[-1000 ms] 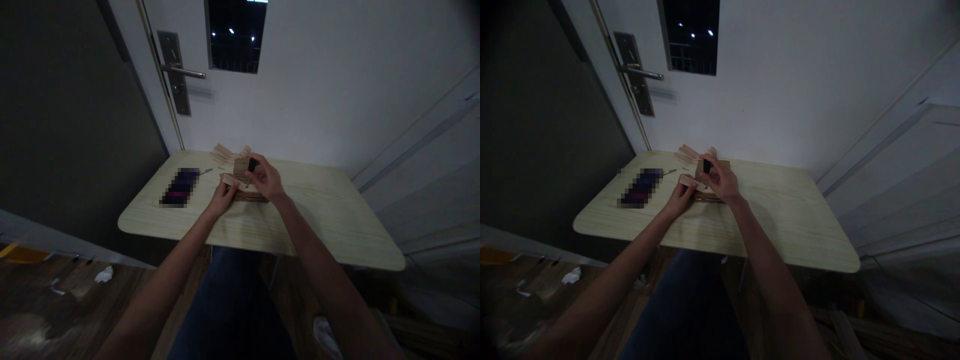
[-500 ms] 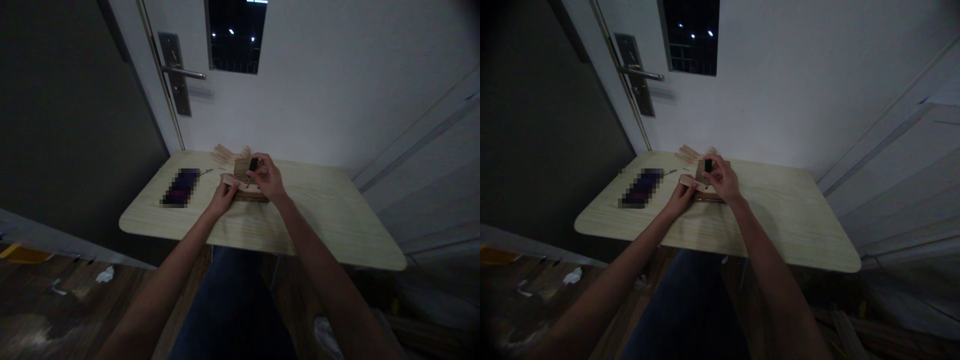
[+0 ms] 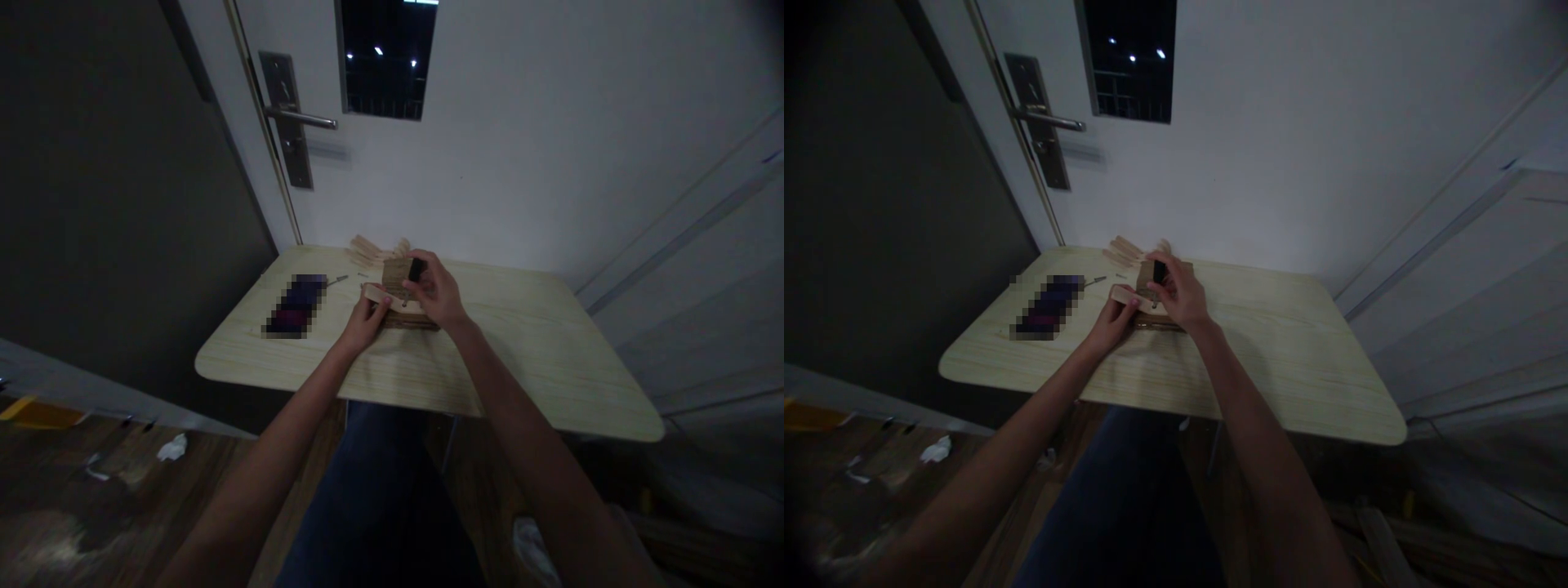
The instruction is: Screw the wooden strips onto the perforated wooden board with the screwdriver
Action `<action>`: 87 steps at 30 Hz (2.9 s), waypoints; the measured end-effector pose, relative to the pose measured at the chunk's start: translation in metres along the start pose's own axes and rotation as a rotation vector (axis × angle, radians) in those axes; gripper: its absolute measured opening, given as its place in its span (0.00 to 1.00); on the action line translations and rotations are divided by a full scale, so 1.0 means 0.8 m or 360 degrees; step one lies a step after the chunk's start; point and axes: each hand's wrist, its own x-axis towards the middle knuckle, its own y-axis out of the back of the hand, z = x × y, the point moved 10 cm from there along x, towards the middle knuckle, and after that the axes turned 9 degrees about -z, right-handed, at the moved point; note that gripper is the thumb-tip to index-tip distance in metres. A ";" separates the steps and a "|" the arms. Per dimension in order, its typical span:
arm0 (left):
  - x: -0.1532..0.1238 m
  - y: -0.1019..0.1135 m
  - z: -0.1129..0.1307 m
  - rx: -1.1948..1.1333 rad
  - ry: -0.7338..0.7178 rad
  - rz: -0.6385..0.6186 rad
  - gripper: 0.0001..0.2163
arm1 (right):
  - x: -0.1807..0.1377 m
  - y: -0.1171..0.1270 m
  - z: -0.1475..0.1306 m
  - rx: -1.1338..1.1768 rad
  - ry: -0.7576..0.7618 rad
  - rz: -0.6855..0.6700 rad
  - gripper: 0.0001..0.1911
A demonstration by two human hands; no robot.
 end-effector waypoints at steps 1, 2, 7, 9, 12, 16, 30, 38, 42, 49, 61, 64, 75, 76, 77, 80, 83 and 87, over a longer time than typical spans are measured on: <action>0.000 0.000 -0.001 -0.0010 0.0004 -0.0003 0.18 | 0.000 0.000 -0.003 -0.0046 0.0007 -0.0009 0.20; 0.001 0.000 -0.002 -0.0019 0.0007 -0.0004 0.18 | 0.000 0.000 -0.005 -0.0067 0.0007 -0.0030 0.20; 0.001 0.001 -0.001 0.0016 0.0008 0.0011 0.18 | 0.001 -0.008 -0.010 0.0169 0.0048 -0.0218 0.25; 0.001 0.001 -0.001 -0.0006 0.0013 0.0013 0.18 | 0.002 -0.007 -0.008 0.0264 0.0063 -0.0217 0.26; 0.001 0.000 -0.001 -0.0038 0.0024 0.0009 0.18 | 0.004 -0.003 0.001 0.0266 0.0027 -0.0111 0.26; 0.000 -0.001 0.001 -0.0030 0.0033 0.0004 0.18 | 0.004 0.002 0.000 0.0145 0.0014 -0.0003 0.22; -0.001 0.000 0.002 0.0013 0.0037 -0.0006 0.19 | 0.002 -0.002 0.003 0.0158 -0.0059 -0.0074 0.24; 0.000 0.001 -0.004 0.0002 0.0036 0.0027 0.20 | 0.002 -0.003 -0.008 0.0214 0.0040 -0.0159 0.24; -0.001 0.002 -0.001 0.0036 0.0028 0.0029 0.18 | 0.003 -0.005 -0.008 0.0369 0.0046 -0.0200 0.26; -0.001 0.001 -0.001 0.0005 0.0015 0.0019 0.19 | 0.004 -0.001 -0.004 0.0078 -0.0043 -0.0056 0.24; -0.001 0.001 -0.004 -0.0009 0.0042 0.0032 0.19 | 0.003 -0.003 -0.003 0.0344 0.0004 -0.0081 0.26; -0.001 0.001 -0.003 0.0010 0.0023 0.0028 0.19 | 0.000 0.003 0.006 0.0229 -0.0082 0.0069 0.25; -0.001 0.001 -0.002 0.0025 0.0018 0.0024 0.19 | -0.002 0.001 -0.009 0.0358 0.0037 -0.0004 0.20; -0.001 0.001 -0.003 0.0020 0.0022 0.0021 0.19 | -0.002 0.001 -0.008 0.0370 0.0040 -0.0007 0.20; -0.001 0.001 -0.004 0.0022 0.0023 0.0022 0.19 | -0.002 0.001 -0.007 0.0366 0.0032 0.0000 0.21; -0.001 0.002 -0.005 0.0046 0.0010 0.0036 0.19 | -0.002 0.003 0.000 0.0250 -0.0027 0.0061 0.23; -0.001 0.002 -0.003 0.0053 0.0005 0.0041 0.19 | -0.001 0.008 0.001 0.0095 -0.0049 0.0132 0.22; -0.001 0.002 -0.001 0.0043 0.0006 0.0030 0.20 | 0.000 0.006 0.000 0.0090 -0.0065 0.0084 0.20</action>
